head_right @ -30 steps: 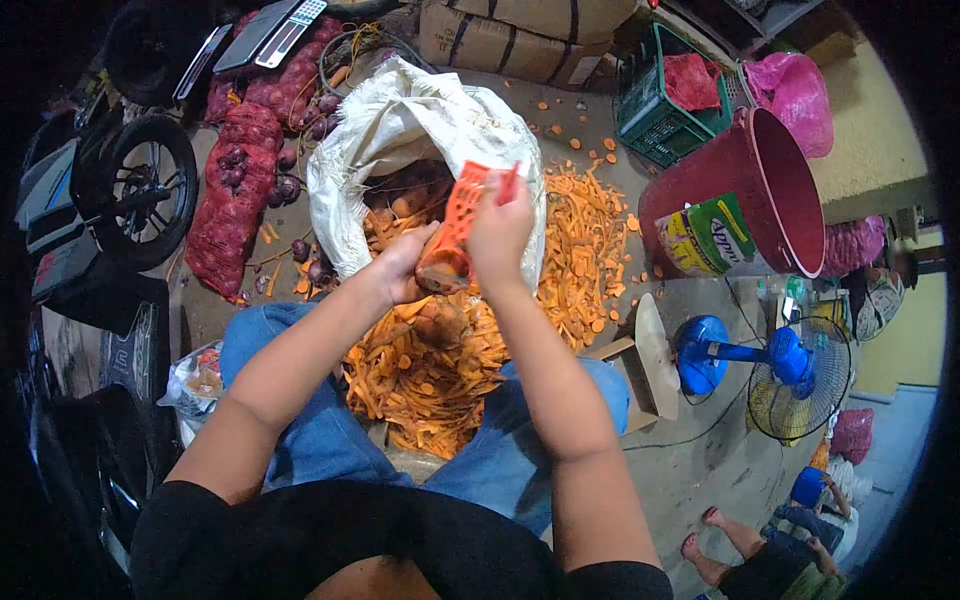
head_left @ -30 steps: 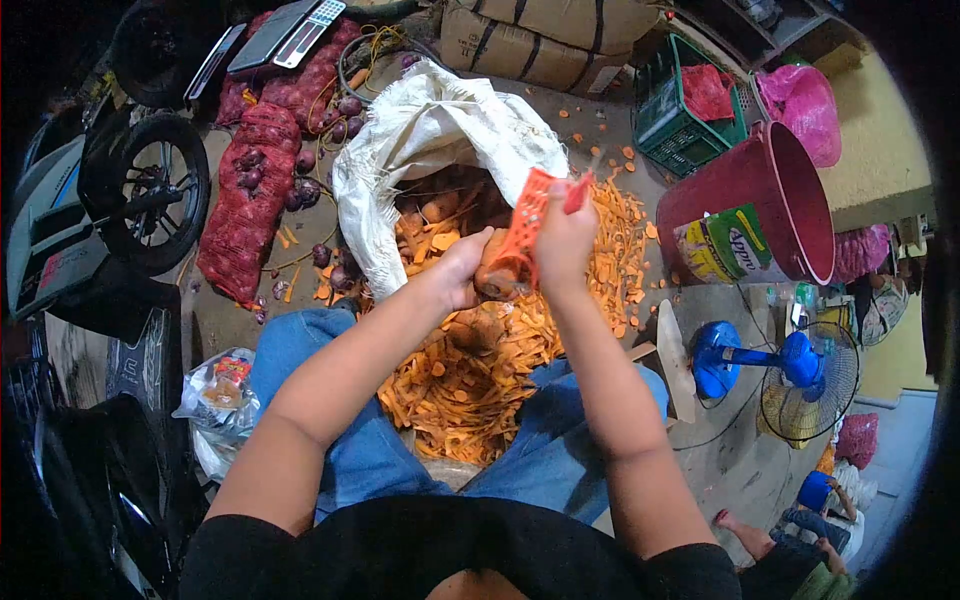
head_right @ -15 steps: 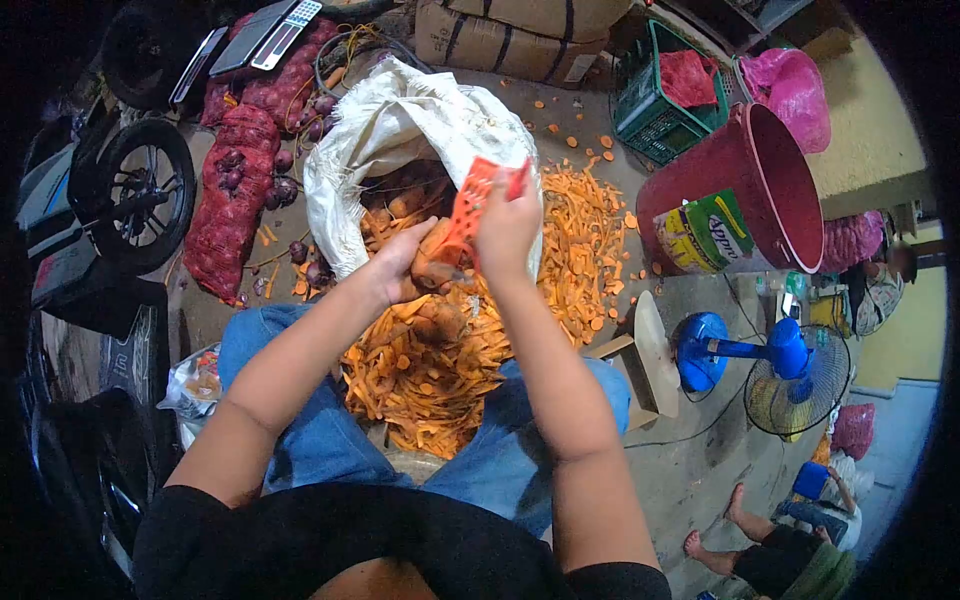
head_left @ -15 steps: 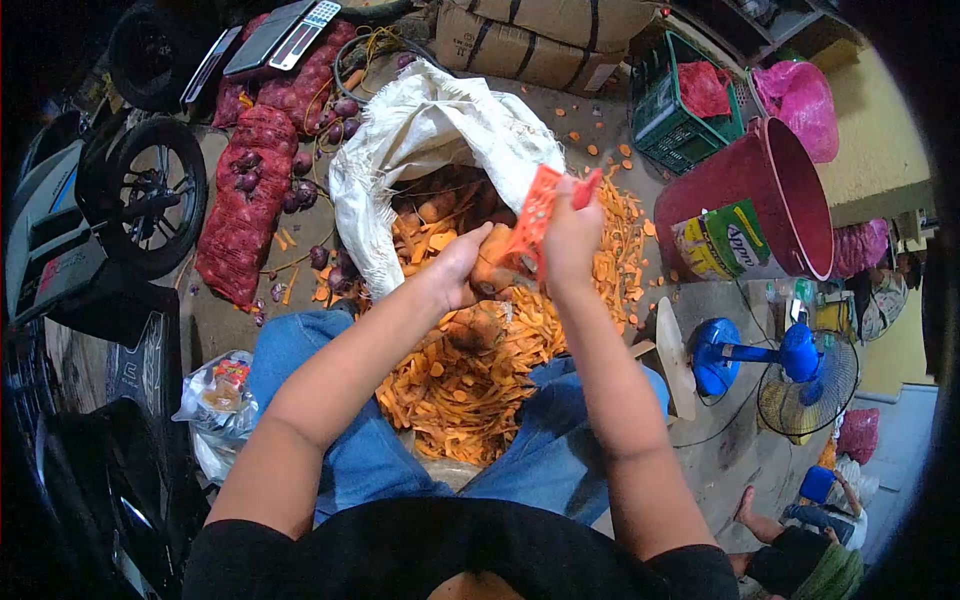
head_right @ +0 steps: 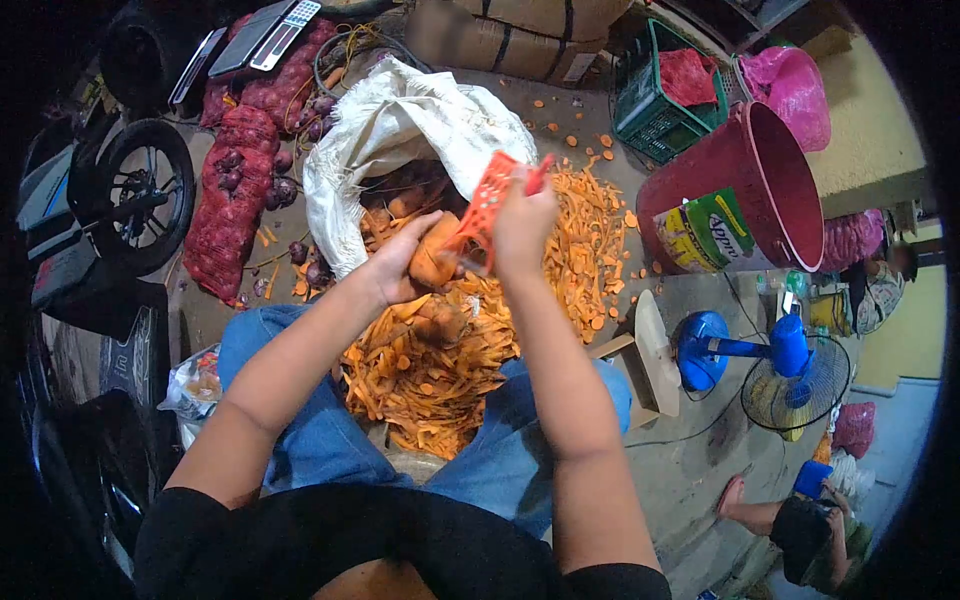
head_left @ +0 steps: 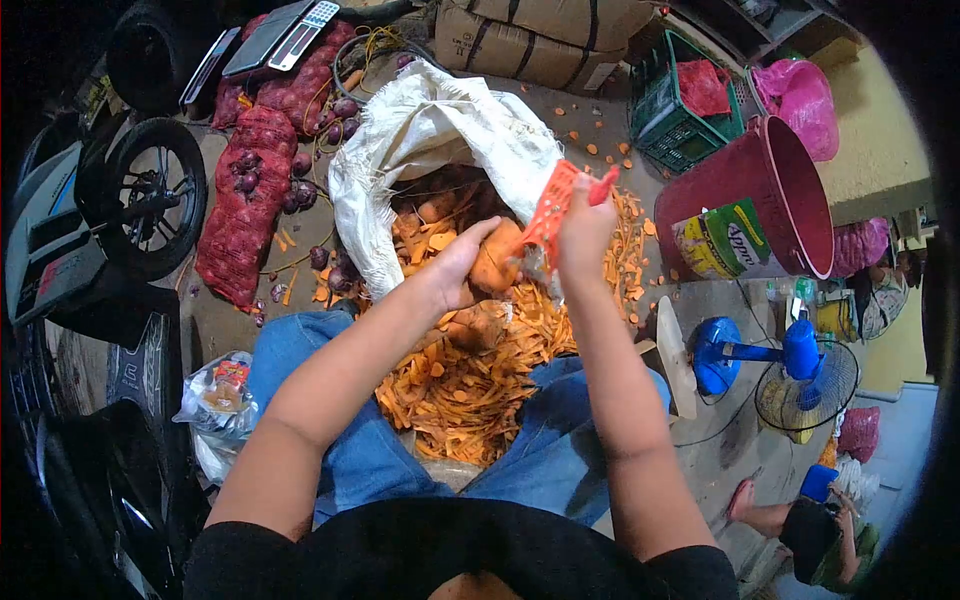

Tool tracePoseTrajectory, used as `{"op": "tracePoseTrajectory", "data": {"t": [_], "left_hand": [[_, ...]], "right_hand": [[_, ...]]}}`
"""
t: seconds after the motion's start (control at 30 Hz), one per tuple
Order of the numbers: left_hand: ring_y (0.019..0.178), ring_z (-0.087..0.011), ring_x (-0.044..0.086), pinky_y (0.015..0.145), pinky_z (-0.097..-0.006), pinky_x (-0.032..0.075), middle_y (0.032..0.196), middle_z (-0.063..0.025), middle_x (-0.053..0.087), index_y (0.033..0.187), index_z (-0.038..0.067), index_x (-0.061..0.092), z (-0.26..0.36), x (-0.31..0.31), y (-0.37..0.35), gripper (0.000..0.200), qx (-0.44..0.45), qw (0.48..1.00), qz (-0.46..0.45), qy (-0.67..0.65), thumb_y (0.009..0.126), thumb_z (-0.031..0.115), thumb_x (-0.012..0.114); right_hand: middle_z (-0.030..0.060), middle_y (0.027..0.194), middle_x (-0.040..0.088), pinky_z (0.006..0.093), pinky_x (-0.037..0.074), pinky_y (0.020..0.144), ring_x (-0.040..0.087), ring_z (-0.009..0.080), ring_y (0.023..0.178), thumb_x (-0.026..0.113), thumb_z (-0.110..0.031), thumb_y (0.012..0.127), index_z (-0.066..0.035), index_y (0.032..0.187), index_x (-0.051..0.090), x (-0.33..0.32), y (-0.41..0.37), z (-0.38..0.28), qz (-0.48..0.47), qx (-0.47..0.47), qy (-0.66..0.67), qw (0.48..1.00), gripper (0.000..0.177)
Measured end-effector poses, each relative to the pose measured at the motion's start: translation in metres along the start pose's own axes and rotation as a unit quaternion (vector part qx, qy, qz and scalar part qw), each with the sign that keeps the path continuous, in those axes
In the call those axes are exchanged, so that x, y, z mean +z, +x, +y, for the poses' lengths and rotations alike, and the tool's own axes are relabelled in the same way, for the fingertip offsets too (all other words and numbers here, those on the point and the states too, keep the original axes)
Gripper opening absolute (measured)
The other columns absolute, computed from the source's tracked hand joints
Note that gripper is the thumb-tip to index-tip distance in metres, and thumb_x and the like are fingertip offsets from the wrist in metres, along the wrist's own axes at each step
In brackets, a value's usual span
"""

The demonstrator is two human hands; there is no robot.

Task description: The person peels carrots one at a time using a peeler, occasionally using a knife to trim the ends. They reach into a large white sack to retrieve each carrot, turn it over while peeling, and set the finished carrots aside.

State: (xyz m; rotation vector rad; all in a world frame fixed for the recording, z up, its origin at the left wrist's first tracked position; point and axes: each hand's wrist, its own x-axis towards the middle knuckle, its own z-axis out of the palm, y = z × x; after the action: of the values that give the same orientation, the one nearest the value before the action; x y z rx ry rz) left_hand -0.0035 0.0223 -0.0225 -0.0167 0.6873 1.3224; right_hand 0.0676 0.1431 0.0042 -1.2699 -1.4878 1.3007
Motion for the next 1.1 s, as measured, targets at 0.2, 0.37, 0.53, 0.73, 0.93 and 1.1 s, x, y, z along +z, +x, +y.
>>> {"op": "tracePoseTrajectory", "data": {"t": [0.2,0.37,0.53,0.73,0.93,1.1], "left_hand": [[0.069,-0.0144,0.057,0.054,-0.028,0.048,0.084,-0.007,0.057,0.099,0.006,0.047,-0.004,0.006,0.001,0.042,0.037,0.989,0.069,0.123,0.085,0.041,0.029],[0.068,-0.0191,0.058,0.056,-0.0314,0.049,0.082,-0.0104,0.055,0.097,0.003,0.046,-0.01,0.037,-0.019,0.041,-0.025,0.987,0.07,0.14,0.082,0.04,0.04],[0.072,-0.0186,0.057,0.06,-0.0333,0.049,0.09,-0.0118,0.055,0.099,0.005,0.047,-0.002,0.0,0.003,0.04,-0.001,0.999,0.042,0.019,0.082,0.04,0.038],[0.067,-0.0181,0.057,0.056,-0.032,0.049,0.081,-0.0086,0.057,0.097,0.005,0.049,-0.01,0.016,0.003,0.042,0.038,0.992,0.113,0.031,0.086,0.039,0.027],[0.062,-0.0182,0.056,0.055,-0.0306,0.049,0.073,-0.008,0.056,0.095,0.002,0.049,-0.011,0.022,-0.011,0.042,-0.071,0.989,-0.025,0.13,0.084,0.04,0.035],[0.064,-0.0175,0.057,0.054,-0.0328,0.049,0.079,-0.0079,0.056,0.098,0.007,0.048,-0.005,0.006,-0.001,0.04,0.025,0.999,0.034,0.007,0.082,0.042,0.038]], "right_hand": [[0.008,0.058,0.049,0.0298,0.035,0.044,0.044,0.0146,0.047,0.045,-0.017,0.081,0.006,0.077,0.048,0.007,-0.013,0.01,-0.025,-0.23,-0.05,0.972,0.024],[0.007,0.057,0.047,0.0327,0.035,0.046,0.041,0.0145,0.046,0.046,-0.02,0.082,0.006,0.076,0.048,-0.028,0.054,0.02,0.106,-0.022,-0.041,0.993,0.027],[0.0073,0.058,0.049,0.0319,0.036,0.049,0.045,0.0156,0.051,0.044,-0.022,0.083,0.003,0.074,0.047,-0.008,0.007,0.0,0.002,-0.041,-0.004,0.999,0.027],[0.0132,0.065,0.052,0.0314,0.039,0.058,0.05,0.019,0.06,0.044,-0.018,0.082,0.003,0.077,0.048,0.002,-0.029,-0.008,-0.052,-0.14,-0.113,0.982,0.022],[0.0071,0.061,0.051,0.0308,0.038,0.052,0.046,0.0165,0.054,0.043,-0.017,0.082,0.002,0.076,0.048,-0.024,0.04,0.005,0.099,0.002,-0.034,0.994,0.021],[0.0049,0.059,0.048,0.0309,0.037,0.05,0.044,0.0156,0.051,0.044,-0.019,0.082,0.002,0.076,0.049,0.0,-0.001,0.0,-0.015,-0.06,0.019,0.998,0.023]]}}
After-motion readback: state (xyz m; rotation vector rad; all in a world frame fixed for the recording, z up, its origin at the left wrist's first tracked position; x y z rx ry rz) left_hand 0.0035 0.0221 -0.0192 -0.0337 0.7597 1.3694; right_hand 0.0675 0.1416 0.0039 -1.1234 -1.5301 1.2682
